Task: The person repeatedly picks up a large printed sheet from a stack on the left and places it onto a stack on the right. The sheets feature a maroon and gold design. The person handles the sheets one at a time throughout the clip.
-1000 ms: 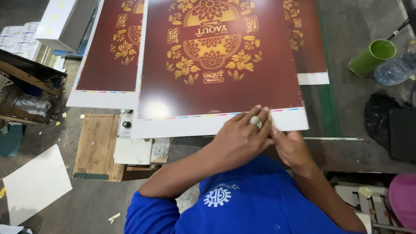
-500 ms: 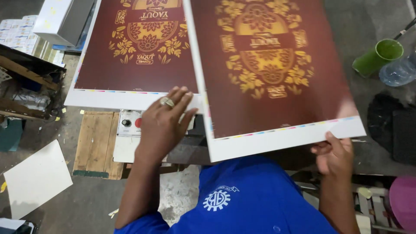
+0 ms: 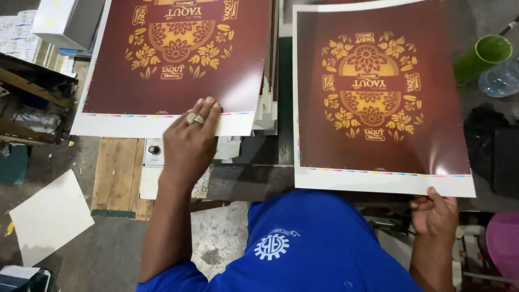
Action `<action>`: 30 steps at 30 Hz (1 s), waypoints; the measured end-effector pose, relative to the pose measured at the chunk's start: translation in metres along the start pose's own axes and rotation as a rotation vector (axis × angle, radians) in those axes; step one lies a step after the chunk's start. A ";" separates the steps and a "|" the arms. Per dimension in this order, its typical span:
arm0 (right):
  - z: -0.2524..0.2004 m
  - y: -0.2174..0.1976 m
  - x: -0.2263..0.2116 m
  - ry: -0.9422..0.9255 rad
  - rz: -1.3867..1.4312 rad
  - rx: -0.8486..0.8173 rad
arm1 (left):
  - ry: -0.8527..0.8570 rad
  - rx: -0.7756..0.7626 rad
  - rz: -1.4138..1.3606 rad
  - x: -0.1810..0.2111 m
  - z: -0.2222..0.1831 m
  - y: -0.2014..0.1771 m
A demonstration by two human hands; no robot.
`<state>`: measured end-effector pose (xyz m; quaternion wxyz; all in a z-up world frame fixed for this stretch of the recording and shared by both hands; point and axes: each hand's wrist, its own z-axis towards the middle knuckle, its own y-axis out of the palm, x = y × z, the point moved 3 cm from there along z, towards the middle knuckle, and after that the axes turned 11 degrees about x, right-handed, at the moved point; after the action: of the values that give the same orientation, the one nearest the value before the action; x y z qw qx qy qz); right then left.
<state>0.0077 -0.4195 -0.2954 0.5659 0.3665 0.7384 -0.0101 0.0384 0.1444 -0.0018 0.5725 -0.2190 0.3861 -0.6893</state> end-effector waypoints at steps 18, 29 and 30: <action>0.054 0.052 0.048 -0.040 -0.183 -0.112 | 0.000 -0.168 -0.268 0.000 0.015 -0.035; 0.075 0.096 0.043 0.090 -0.233 -0.130 | -0.178 0.209 -0.174 -0.008 0.010 -0.058; 0.071 0.091 0.045 0.100 -0.252 -0.099 | -0.148 0.286 -0.186 -0.005 0.008 -0.060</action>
<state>0.1126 -0.3597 -0.3219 0.5401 0.2424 0.8055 -0.0264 0.0085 0.1498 0.0513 0.5585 -0.2201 0.2189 -0.7692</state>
